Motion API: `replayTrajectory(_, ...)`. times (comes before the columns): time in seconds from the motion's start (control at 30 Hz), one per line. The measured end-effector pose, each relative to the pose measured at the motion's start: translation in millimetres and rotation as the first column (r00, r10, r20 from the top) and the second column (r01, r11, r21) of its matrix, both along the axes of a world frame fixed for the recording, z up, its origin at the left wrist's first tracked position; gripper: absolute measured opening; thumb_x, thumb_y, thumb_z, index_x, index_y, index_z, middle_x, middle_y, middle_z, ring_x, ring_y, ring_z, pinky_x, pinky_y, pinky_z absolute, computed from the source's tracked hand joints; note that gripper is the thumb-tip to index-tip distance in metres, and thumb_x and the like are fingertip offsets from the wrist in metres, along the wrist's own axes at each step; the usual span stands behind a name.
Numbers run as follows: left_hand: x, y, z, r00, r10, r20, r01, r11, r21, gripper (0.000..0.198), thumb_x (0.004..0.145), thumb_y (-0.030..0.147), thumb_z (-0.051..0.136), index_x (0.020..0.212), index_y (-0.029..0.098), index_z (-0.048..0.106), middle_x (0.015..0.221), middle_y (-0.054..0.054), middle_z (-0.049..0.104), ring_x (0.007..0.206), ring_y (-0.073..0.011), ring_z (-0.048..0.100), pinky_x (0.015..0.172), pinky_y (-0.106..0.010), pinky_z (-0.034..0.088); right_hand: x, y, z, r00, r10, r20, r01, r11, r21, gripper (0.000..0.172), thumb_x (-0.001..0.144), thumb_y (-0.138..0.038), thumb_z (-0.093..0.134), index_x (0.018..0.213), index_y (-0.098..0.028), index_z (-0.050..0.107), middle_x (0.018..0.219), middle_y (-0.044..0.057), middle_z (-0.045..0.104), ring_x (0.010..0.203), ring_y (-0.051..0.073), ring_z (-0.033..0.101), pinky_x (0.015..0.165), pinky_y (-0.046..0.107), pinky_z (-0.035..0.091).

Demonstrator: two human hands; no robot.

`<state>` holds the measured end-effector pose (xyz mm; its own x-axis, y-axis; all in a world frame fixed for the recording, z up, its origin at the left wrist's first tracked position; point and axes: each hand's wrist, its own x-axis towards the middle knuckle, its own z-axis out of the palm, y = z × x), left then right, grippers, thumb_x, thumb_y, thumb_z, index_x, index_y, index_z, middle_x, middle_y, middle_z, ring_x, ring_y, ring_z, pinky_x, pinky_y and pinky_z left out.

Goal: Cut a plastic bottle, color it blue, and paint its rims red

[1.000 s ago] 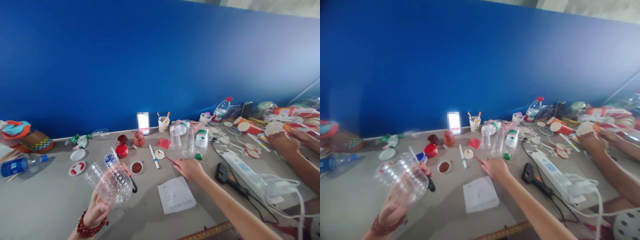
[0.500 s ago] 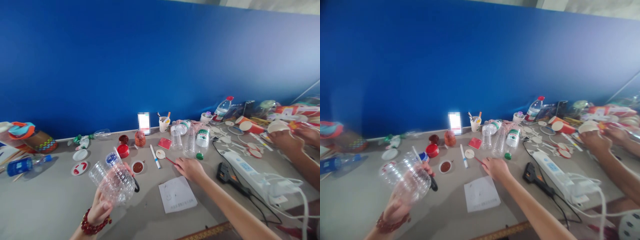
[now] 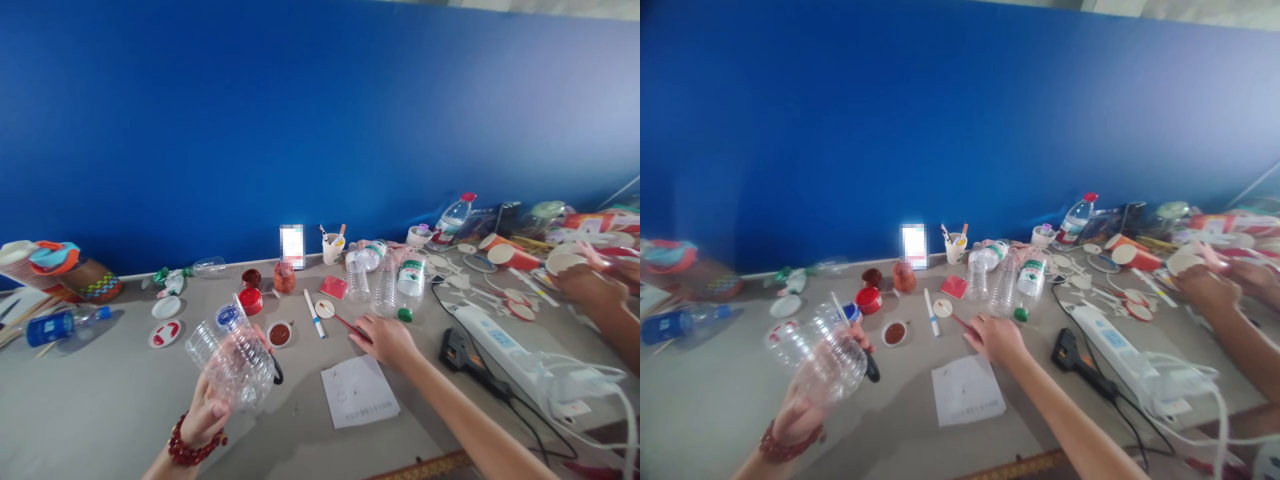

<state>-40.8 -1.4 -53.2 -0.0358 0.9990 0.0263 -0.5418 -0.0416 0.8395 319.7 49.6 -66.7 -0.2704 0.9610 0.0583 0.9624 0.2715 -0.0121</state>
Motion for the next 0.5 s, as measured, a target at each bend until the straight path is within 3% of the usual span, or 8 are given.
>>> replayTrajectory(0.13, 4, 7, 8.5, 0.986, -0.162, -0.033, 0.164, 0.984, 0.071, 0.076, 0.045, 0.050, 0.088, 0.116, 0.029, 0.071, 0.124, -0.014, 0.068, 0.122, -0.0495, 0.054, 0.101, -0.065, 0.045, -1, -6, 5.6, 0.997, -0.005, -0.073, 0.007, 1.000, 0.030, 0.024, 0.096, -0.038, 0.051, 0.093, -0.019, 0.066, 0.091, 0.008, 0.070, 0.075, 0.021, 0.067, 0.062, 0.028, 0.042)
replayTrajectory(0.27, 15, 9, 19.2, 0.937, -0.223, -0.270, 0.284, 0.934, 0.216, 0.076, 0.052, 0.059, 0.085, 0.118, 0.025, 0.072, 0.118, -0.017, 0.067, 0.115, -0.0461, 0.057, 0.105, -0.064, 0.038, -22, -25, 28.8, 0.970, 0.073, -0.232, -0.059, 0.996, 0.067, 0.032, 0.102, -0.038, 0.039, 0.097, -0.021, 0.065, 0.093, 0.007, 0.070, 0.088, 0.020, 0.066, 0.077, 0.029, 0.047)
replayTrajectory(0.3, 19, 9, 20.7, 0.913, -0.229, -0.337, 0.319, 0.916, 0.243, 0.077, 0.053, 0.061, 0.084, 0.119, 0.024, 0.072, 0.119, -0.018, 0.067, 0.117, -0.0468, 0.055, 0.107, -0.065, 0.034, -32, -31, 35.0, 0.905, 0.123, -0.408, -0.105, 0.992, 0.066, 0.031, 0.102, -0.036, 0.040, 0.096, -0.020, 0.065, 0.092, 0.008, 0.070, 0.088, 0.020, 0.065, 0.078, 0.029, 0.047)
replayTrajectory(0.37, 25, 6, 21.5, 0.865, -0.254, -0.432, 0.398, 0.873, 0.283, 0.079, 0.054, 0.065, 0.083, 0.119, 0.022, 0.072, 0.119, -0.021, 0.066, 0.121, -0.0486, 0.051, 0.109, -0.067, 0.028, -56, -41, 43.1, 0.691, 0.184, -0.699, -0.240, 0.971, 0.018, 0.030, 0.102, -0.035, 0.041, 0.093, -0.021, 0.066, 0.095, 0.008, 0.071, 0.092, 0.021, 0.065, 0.083, 0.030, 0.048)
replayTrajectory(0.43, 31, 3, 19.6, 0.846, -0.308, -0.435, 0.453, 0.844, 0.285, 0.079, 0.054, 0.066, 0.082, 0.118, 0.021, 0.072, 0.118, -0.021, 0.064, 0.121, -0.0487, 0.051, 0.108, -0.068, 0.029, -80, -47, 42.8, 0.501, 0.105, -0.859, -0.383, 0.917, -0.112, 0.027, 0.099, -0.036, 0.045, 0.096, -0.020, 0.067, 0.100, 0.008, 0.071, 0.093, 0.021, 0.065, 0.083, 0.031, 0.050)
replayTrajectory(0.5, 36, 0, 16.2, 0.855, -0.371, -0.363, 0.475, 0.841, 0.258, 0.081, 0.055, 0.069, 0.080, 0.118, 0.020, 0.071, 0.118, -0.021, 0.062, 0.121, -0.0484, 0.051, 0.106, -0.066, 0.033, -101, -50, 34.8, 0.365, -0.075, -0.928, -0.458, 0.854, -0.248, 0.028, 0.095, -0.040, 0.050, 0.100, -0.019, 0.068, 0.092, 0.007, 0.071, 0.083, 0.021, 0.065, 0.077, 0.031, 0.051)
